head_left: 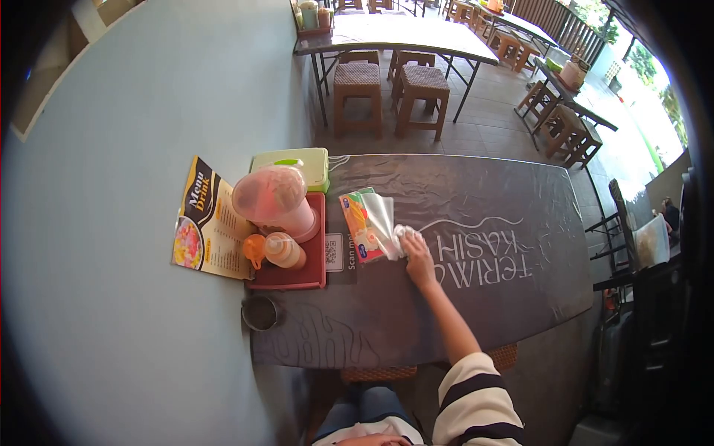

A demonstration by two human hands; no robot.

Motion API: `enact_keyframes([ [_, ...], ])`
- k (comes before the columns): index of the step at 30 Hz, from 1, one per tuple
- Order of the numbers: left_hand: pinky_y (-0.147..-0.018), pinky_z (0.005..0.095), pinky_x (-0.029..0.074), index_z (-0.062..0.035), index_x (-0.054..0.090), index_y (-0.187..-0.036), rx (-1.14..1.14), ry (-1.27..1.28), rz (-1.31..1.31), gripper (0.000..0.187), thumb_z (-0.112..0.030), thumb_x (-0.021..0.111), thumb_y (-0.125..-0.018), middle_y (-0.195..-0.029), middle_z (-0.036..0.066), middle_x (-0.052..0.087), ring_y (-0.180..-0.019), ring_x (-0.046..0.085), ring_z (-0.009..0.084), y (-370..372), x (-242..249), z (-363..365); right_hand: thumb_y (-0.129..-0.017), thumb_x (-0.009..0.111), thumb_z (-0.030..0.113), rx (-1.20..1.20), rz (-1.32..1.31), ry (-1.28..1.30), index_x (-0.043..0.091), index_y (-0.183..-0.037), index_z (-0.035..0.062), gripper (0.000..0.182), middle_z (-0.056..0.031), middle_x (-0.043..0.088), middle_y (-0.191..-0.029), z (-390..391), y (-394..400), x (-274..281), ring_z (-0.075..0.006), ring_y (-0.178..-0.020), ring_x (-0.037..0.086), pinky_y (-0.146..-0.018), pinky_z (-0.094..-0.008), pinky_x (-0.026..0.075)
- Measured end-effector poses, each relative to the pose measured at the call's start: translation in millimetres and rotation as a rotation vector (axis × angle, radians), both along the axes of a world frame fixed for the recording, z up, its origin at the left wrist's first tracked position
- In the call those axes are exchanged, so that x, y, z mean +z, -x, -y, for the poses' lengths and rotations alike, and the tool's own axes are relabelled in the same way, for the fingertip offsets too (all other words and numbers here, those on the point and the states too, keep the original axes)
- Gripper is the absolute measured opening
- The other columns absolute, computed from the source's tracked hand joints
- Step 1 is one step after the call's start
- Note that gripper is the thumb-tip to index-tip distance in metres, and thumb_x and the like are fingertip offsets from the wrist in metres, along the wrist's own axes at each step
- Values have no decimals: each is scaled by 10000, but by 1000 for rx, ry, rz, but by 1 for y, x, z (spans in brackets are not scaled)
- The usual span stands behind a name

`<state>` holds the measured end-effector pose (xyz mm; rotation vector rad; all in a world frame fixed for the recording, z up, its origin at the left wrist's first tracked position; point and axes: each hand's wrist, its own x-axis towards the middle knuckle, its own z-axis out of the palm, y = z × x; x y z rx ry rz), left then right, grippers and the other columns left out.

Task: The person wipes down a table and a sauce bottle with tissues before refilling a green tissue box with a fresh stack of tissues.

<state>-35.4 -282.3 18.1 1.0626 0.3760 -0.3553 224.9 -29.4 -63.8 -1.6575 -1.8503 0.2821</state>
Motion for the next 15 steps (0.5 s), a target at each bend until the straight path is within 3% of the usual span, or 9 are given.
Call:
enact_keyframes([
  [4, -904, 263, 407, -78, 467, -1303, -3, -11, 4, 481, -303, 562, -889, -1100, 128, 612, -1021, 566, 172, 3, 11, 11, -715, 457, -97, -48, 14, 49, 562, -1214, 81, 540, -138, 532, -1273, 79, 44, 9, -323, -1242, 438, -1071, -429, 299],
  [10, -904, 264, 407, -80, 466, -1305, 44, -7, -1, 486, -309, 564, -889, -1097, 129, 614, -1020, 567, 173, 7, 21, 35, -737, 494, -46, 200, -16, 160, 579, -1206, 100, 498, -99, 531, -1288, 197, 130, 30, -294, -1257, 439, -1057, -436, 320],
  [13, -904, 264, 407, -81, 465, -1306, 59, -7, -1, 488, -312, 566, -888, -1096, 129, 614, -1019, 568, 174, 6, 24, 45, -724, 479, -77, 365, -144, 250, 579, -1209, 97, 525, -106, 525, -1294, 201, 140, 40, -281, -1271, 425, -1071, -432, 306],
  [15, -903, 264, 407, -81, 465, -1307, 70, -15, -3, 490, -314, 566, -888, -1095, 130, 615, -1018, 568, 175, 7, 25, 46, -724, 475, -88, 283, -180, 172, 578, -1206, 81, 522, -128, 541, -1266, 172, 129, 37, -302, -1248, 442, -1056, -430, 326],
])
